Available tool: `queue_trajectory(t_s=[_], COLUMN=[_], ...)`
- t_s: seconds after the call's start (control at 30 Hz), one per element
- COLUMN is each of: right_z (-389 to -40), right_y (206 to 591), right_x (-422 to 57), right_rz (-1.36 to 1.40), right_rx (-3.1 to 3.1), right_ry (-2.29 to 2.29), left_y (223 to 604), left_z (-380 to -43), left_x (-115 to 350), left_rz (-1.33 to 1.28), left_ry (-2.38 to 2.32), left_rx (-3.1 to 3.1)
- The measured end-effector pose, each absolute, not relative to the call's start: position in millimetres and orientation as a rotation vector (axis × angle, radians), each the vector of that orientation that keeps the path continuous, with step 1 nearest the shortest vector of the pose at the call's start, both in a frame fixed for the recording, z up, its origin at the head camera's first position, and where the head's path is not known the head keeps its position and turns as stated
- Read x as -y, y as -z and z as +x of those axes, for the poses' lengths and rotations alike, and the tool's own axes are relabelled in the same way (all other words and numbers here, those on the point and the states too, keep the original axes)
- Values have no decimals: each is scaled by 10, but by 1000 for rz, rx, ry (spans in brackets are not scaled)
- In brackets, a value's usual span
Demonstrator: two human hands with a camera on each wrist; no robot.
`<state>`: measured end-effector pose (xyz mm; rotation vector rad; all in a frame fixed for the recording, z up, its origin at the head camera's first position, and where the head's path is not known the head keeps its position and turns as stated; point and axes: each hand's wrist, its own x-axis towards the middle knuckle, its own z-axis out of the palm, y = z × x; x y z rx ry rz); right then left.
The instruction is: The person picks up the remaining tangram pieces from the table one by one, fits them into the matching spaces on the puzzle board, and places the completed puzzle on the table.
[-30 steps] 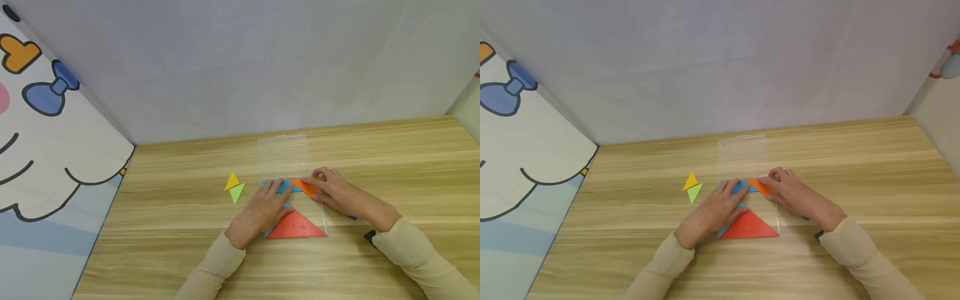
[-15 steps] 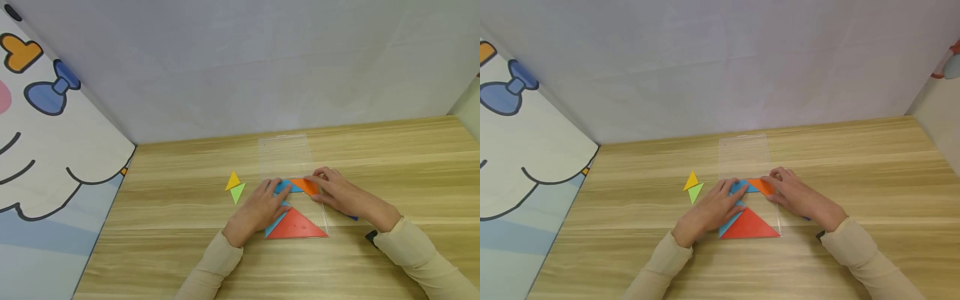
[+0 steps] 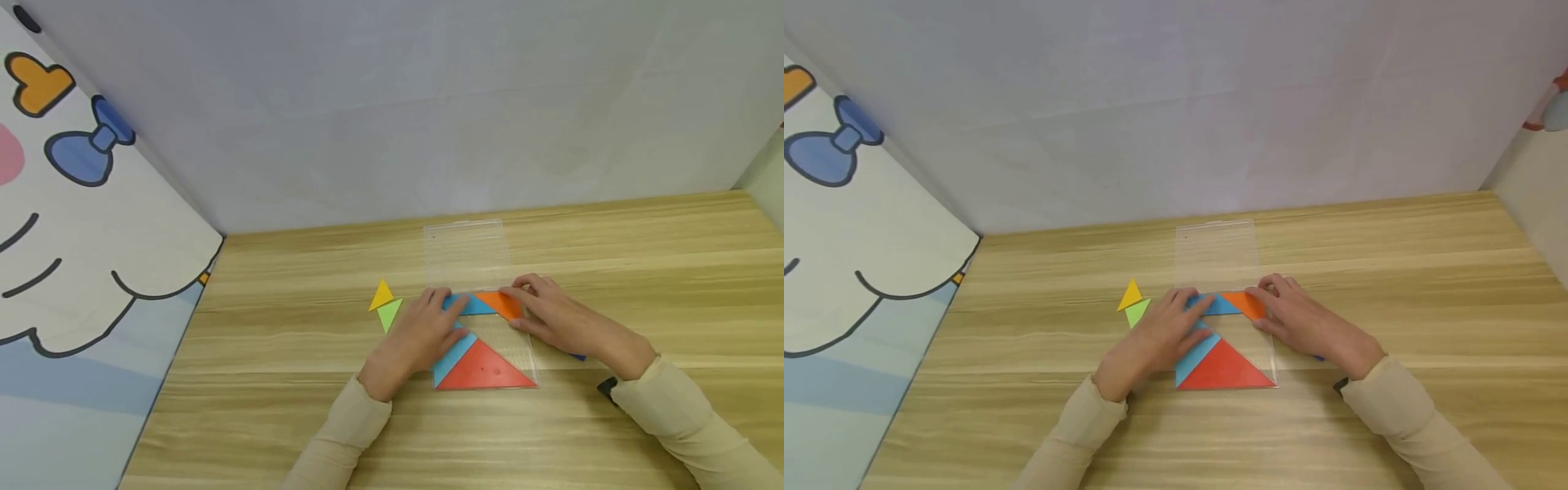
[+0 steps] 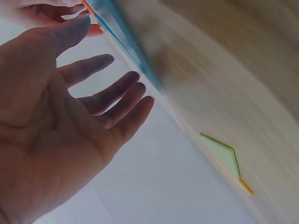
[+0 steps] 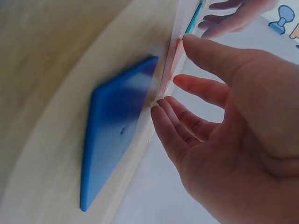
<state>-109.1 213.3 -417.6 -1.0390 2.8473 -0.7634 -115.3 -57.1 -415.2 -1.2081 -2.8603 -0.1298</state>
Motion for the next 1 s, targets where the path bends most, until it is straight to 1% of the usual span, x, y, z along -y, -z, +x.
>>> queue_trajectory(t_s=[0.3, 0.67, 1.0], right_z=[-1094, -1087, -1114], right_y=[4197, 4194, 4235], right_x=[-2128, -2138, -2148], right_rz=[-1054, -1019, -1021], right_rx=[-2851, -2831, -2830], right_ry=[772, 796, 801], left_y=[4153, 4190, 4260], left_z=[-1197, -1240, -1338], left_x=[716, 890, 1048], left_rz=[-1154, -1038, -878], left_ry=[343, 433, 483], left_rx=[2821, 2760, 2732])
